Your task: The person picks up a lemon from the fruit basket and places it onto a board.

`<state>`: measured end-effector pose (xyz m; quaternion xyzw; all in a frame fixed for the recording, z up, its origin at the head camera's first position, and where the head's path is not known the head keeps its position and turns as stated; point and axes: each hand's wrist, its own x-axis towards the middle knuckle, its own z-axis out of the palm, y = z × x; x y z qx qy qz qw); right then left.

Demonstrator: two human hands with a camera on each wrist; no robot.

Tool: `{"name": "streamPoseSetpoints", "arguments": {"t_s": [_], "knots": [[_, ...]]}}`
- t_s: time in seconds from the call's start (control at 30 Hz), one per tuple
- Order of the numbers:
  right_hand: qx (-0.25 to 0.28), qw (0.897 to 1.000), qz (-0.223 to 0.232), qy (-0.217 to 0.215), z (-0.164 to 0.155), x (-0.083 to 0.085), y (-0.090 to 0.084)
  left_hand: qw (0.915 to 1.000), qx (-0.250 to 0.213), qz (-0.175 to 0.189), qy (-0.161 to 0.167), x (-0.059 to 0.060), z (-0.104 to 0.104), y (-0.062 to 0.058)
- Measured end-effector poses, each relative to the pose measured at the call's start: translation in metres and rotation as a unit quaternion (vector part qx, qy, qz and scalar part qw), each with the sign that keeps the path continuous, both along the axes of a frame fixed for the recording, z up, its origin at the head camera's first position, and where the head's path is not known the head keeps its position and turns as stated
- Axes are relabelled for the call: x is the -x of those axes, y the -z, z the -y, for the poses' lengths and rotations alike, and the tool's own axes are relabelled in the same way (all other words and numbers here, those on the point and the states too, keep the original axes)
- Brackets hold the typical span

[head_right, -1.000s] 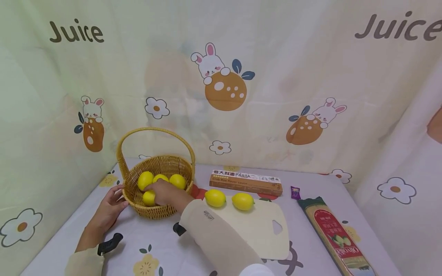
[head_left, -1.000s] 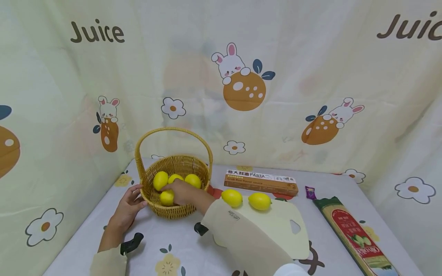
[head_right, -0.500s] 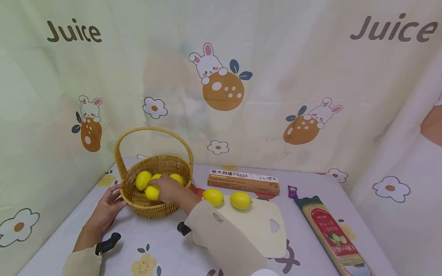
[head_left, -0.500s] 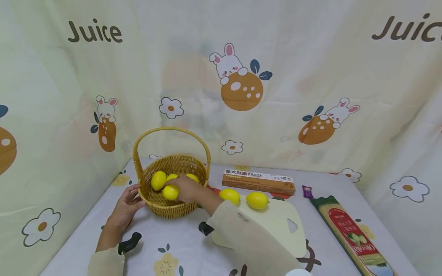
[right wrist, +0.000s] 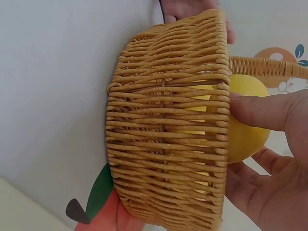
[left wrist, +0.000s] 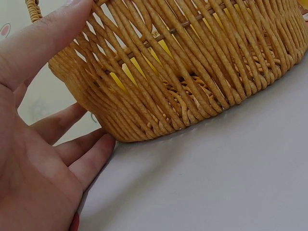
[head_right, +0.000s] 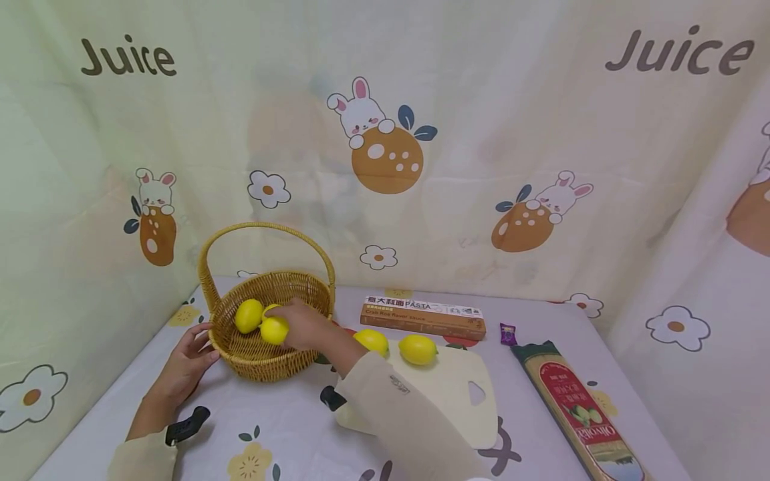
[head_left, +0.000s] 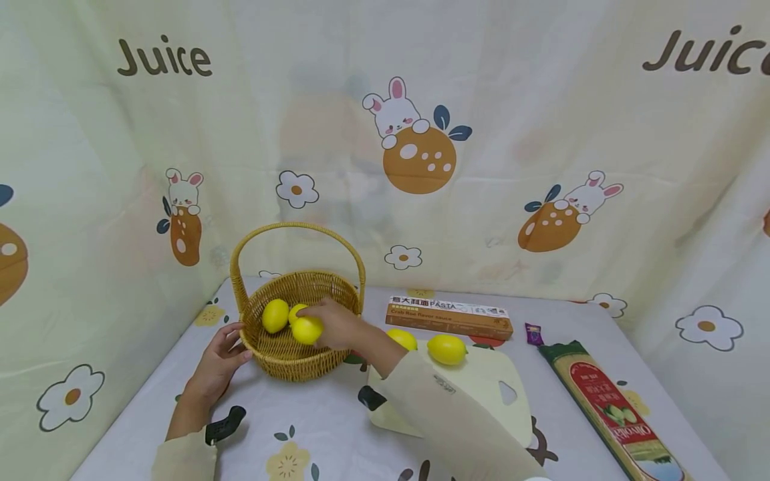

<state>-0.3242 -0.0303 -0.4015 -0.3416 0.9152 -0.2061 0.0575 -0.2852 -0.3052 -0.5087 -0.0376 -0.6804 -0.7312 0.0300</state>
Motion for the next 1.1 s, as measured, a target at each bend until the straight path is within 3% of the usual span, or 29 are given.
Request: {"name": "streamPoseSetpoints", "arguments": {"t_s": [0.37,1.1], "knots": [[0.027,1.000,-0.003,-0.007,-0.022,-0.006,-0.011,1.0000,0.006,0.000,0.004,0.002,0.000,-0.001],[0.026,1.000,-0.007,-0.008,-0.060,-0.016,-0.025,0.9996,0.021,0.021,-0.001,0.001,0.002,0.000]]}}
